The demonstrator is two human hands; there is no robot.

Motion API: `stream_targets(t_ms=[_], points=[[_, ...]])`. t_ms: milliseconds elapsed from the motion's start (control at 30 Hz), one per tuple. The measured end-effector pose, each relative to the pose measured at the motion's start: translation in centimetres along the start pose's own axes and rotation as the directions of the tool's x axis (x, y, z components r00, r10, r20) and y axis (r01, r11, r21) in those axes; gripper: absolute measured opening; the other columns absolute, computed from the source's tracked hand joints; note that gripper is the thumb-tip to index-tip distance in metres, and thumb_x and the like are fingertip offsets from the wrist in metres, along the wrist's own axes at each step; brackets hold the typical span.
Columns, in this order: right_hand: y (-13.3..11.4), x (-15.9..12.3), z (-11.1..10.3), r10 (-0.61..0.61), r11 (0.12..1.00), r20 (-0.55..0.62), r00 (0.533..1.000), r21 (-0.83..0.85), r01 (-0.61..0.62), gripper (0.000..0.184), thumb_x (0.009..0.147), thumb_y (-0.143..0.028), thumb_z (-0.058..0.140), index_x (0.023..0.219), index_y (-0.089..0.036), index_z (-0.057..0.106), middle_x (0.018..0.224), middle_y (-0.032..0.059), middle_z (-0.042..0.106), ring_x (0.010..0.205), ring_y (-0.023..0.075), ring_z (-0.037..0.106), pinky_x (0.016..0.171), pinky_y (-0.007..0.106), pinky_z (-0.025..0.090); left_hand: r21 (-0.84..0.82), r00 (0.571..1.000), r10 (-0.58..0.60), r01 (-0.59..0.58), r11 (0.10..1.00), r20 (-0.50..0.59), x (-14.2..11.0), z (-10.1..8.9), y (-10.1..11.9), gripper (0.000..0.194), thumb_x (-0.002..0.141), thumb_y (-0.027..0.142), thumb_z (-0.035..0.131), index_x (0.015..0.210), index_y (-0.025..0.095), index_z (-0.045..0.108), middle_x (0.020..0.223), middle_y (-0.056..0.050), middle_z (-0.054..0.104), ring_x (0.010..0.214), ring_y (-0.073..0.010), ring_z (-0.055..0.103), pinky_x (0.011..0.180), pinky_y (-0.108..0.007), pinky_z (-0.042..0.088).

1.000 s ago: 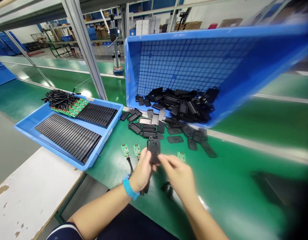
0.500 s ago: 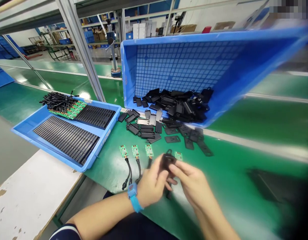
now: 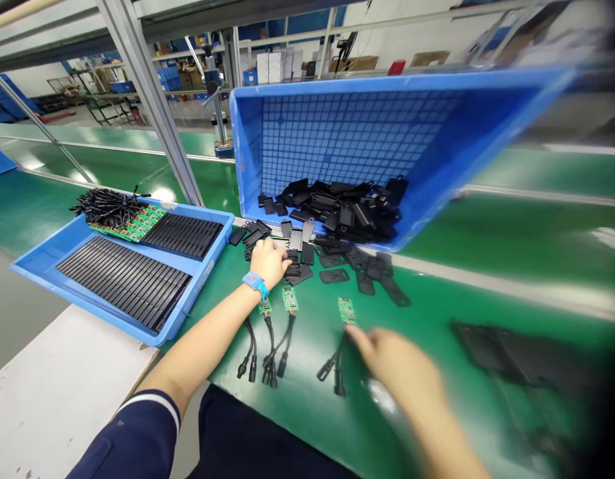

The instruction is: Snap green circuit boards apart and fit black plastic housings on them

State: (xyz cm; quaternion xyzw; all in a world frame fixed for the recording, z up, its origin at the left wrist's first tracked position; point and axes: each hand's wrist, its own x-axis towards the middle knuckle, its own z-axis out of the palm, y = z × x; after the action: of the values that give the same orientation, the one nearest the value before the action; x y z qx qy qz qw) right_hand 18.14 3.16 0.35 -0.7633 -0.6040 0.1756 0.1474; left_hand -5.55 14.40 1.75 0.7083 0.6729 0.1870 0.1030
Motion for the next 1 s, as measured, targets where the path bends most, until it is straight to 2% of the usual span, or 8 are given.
stream_targets(t_ms=[133,267,333,400,533,700,867,1000], points=[[-3.1,-0.3,3.0,0.082,0.991,0.063,0.995,0.103,-0.088,0.029,0.069,-0.04,0.055,0.048,-0.022,0.046,0.052,0.0069,0.056,0.054,0.0251,0.056,0.05,0.033,0.035,0.005,0.973,-0.226,0.226,0.974,0.052,-1.1,1.2,-0.4,0.037,0.074,0.041,0.052,0.076,0.007,0.064,0.084,-0.023,0.06,0.091,-0.0345,0.055,0.077,-0.046,0.041],[-2.4,-0.4,2.5,0.08,0.937,0.1,0.992,0.333,-0.11,0.027,0.073,-0.045,0.051,0.064,-0.02,0.051,0.062,0.0057,0.063,0.058,0.0194,0.06,0.055,0.029,0.042,-0.129,0.94,-0.305,0.324,0.937,0.151,-1.5,2.3,-1.3,0.028,0.069,0.037,0.057,0.051,0.014,0.059,0.06,-0.014,0.062,0.074,-0.0282,0.061,0.068,-0.036,0.045],[-2.3,-0.8,2.1,0.073,0.77,0.128,0.989,0.623,-0.138,0.029,0.071,-0.047,0.055,0.072,-0.018,0.051,0.066,0.0045,0.064,0.057,0.0158,0.06,0.057,0.026,0.044,-0.244,0.937,-0.305,0.34,0.908,0.17,-1.6,2.5,-1.5,0.025,0.067,0.03,0.058,0.046,0.017,0.054,0.052,-0.008,0.06,0.067,-0.0234,0.061,0.065,-0.031,0.045],[-2.5,-1.4,2.0,0.066,0.478,0.171,0.983,0.86,-0.182,0.033,0.064,-0.045,0.065,0.075,-0.018,0.051,0.063,0.002,0.063,0.051,0.0125,0.056,0.053,0.024,0.044,-0.372,0.942,-0.305,0.336,0.865,0.141,-2.1,2.4,-1.6,0.021,0.066,0.027,0.057,0.048,0.018,0.052,0.051,-0.005,0.059,0.064,-0.0196,0.061,0.064,-0.028,0.045],[-3.1,-3.0,1.8,0.0,0.171,0.268,0.963,0.949,-0.264,0.031,0.061,-0.038,0.073,0.074,-0.017,0.054,0.059,-0.0007,0.06,0.047,0.0084,0.049,0.047,0.02,0.039,-0.635,0.942,-0.335,0.278,0.721,0.032,-4.0,1.8,-1.4,0.007,0.071,0.024,0.052,0.075,0.018,0.051,0.07,-0.001,0.06,0.067,-0.0131,0.06,0.065,-0.025,0.047],[-3.6,-4.2,1.0,-0.061,0.07,0.311,0.948,0.949,-0.307,0.025,0.065,-0.034,0.071,0.073,-0.017,0.055,0.06,-0.0002,0.059,0.047,0.0089,0.048,0.048,0.022,0.04,-0.875,0.916,-0.384,0.275,0.398,0.114,-6.5,0.5,-1.1,0.019,0.08,0.023,0.041,0.099,0.018,0.04,0.091,-0.005,0.058,0.08,-0.0139,0.062,0.069,-0.031,0.051],[-4.3,-4.8,0.8,-0.099,0.077,0.351,0.931,0.936,-0.344,0.022,0.067,-0.033,0.07,0.072,-0.017,0.056,0.061,0.0,0.059,0.047,0.0093,0.047,0.049,0.023,0.04,-0.799,0.788,-0.217,0.486,-0.355,0.576,-9.0,-0.8,1.2,0.017,0.082,0.031,0.047,0.089,0.016,0.047,0.103,-0.009,0.057,0.089,-0.0199,0.06,0.078,-0.047,0.049],[-4.9,-5.2,1.6,-0.082,0.093,0.356,0.931,0.933,-0.349,0.021,0.068,-0.033,0.069,0.072,-0.017,0.056,0.062,0.0007,0.059,0.048,0.0094,0.047,0.049,0.022,0.04,-0.691,0.831,0.054,0.494,-0.527,0.553,-10.6,-1.4,4.2,0.036,0.084,0.048,0.036,0.098,0.018,0.05,0.109,-0.011,0.057,0.089,-0.02,0.059,0.085,-0.046,0.044]])
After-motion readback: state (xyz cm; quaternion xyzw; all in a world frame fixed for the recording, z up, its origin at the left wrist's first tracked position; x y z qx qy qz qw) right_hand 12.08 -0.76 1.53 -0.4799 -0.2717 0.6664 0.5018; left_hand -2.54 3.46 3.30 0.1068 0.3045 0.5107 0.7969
